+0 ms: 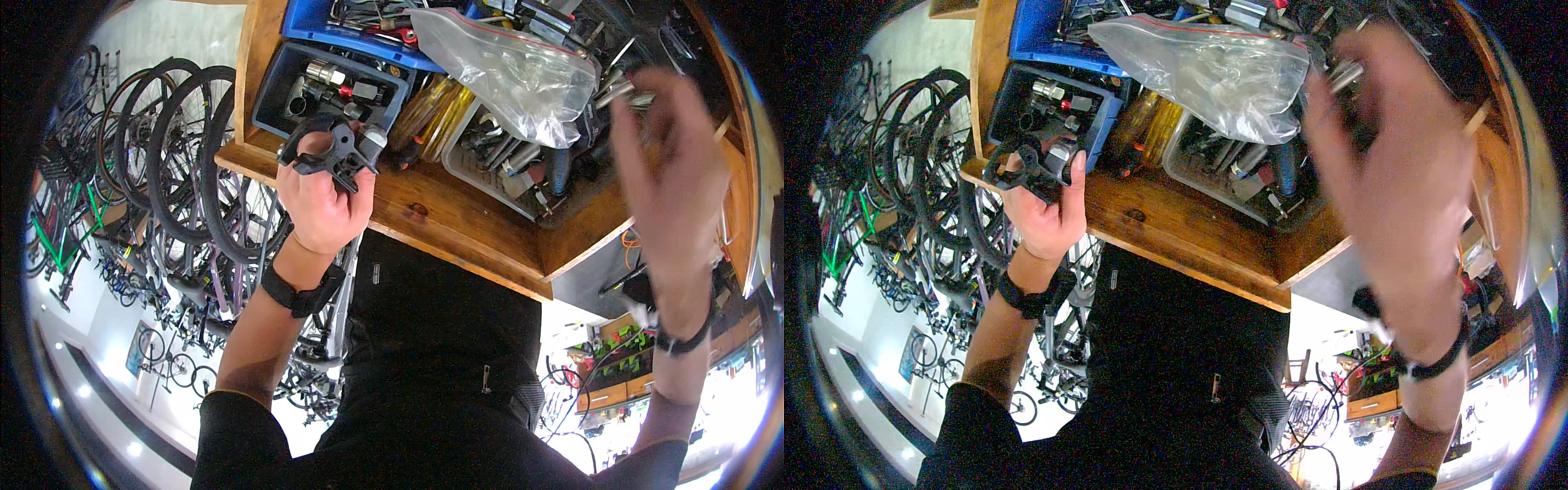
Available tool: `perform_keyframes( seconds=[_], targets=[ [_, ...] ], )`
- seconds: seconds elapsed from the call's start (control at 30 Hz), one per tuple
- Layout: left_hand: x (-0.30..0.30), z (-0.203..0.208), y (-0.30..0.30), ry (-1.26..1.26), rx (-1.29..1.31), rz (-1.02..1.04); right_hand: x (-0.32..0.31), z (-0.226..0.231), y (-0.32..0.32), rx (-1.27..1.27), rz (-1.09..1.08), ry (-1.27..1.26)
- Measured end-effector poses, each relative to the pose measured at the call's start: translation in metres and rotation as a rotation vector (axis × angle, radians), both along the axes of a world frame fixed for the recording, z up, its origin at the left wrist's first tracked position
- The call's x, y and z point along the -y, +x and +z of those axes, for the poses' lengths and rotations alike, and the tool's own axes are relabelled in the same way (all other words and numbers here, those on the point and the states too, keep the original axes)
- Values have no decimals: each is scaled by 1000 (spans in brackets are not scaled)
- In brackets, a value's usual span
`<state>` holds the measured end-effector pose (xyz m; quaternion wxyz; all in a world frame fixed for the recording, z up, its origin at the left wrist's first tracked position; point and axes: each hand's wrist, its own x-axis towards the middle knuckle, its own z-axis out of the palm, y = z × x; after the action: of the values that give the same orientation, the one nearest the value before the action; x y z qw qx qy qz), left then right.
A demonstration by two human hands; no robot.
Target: The person disassembles a bicycle component on a workbench, uses a screwdriver to adjust internal parts, and then wipes the component with a cloth.
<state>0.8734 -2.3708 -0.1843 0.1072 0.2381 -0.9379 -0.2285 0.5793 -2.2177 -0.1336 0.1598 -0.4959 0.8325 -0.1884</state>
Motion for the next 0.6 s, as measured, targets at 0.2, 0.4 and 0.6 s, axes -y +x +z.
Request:
perform_keyframes(
  seconds=[0.2,0.4,0.6],
  targets=[
    [0,-2,1,1,12,32,-16,-22,77,307,307,408],
    [-1,-2,2,-20,15,-6,-10,-52,83,240,473,689],
    [-2,6,-12,-72,-35,38,-22,-35,86,136,475,782]
  ],
)
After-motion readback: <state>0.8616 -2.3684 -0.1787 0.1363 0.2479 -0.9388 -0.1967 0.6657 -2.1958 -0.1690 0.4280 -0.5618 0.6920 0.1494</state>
